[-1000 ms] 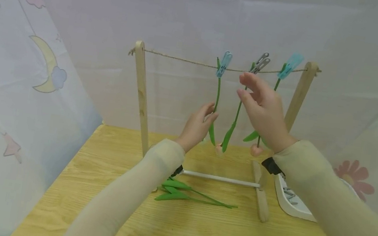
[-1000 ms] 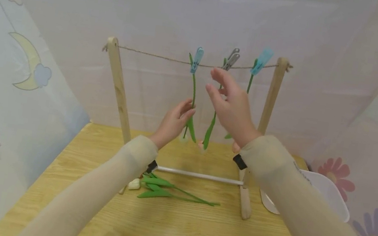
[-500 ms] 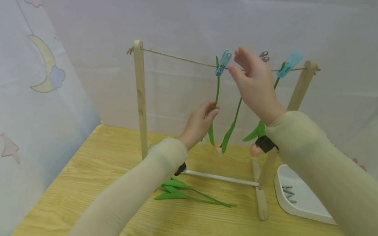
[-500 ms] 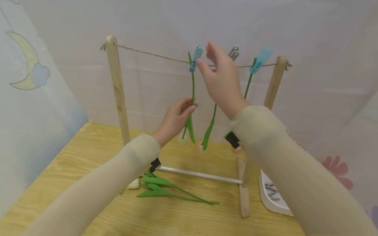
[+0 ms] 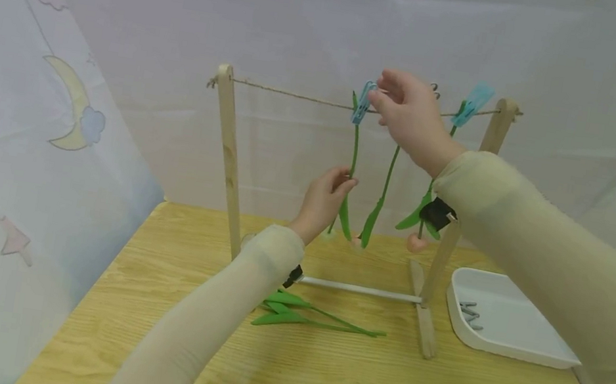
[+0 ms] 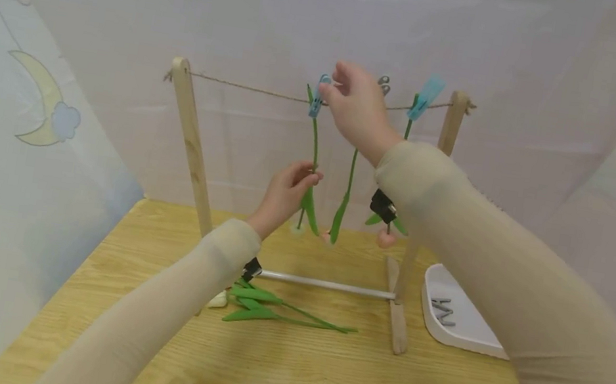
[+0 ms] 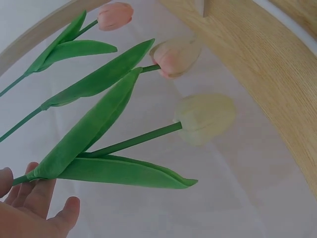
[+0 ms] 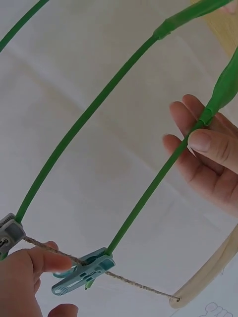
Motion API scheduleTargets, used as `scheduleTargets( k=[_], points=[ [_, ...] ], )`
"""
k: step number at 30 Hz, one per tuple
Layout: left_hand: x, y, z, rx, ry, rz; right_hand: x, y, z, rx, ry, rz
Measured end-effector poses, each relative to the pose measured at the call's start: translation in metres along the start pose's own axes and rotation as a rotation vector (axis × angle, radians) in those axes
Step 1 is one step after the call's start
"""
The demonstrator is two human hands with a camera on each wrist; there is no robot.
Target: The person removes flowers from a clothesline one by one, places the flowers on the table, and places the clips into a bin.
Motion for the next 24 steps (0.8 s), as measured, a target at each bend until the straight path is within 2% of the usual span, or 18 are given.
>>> scheduleTargets(
  k=[10, 17, 24],
  points=[
    [-0.001, 0.0, 0.0, 0.001, 0.012, -0.042, -0.003, 0.004, 0.008, -0.077, 0.08, -0.072],
    [0.0, -0.001, -0.001, 0.008, 0.006, -0.061, -0.007, 0.003, 0.012, -0.094, 0.073, -0.109],
    [-0.003, -0.004, -0.001, 0.034, 0.002, -0.04, -0.008, 0.0, 0.013, -0.164, 0.084, -0.157]
  ],
)
Point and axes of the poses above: each hand's wrist, its own z-axis towards the middle knuckle, its own y-axis out of the palm, x = y × z, the point moved 7 cm from there along z, towards the middle knuckle, and after that the axes turned 14 degrees about x, right-handed, at the moved point
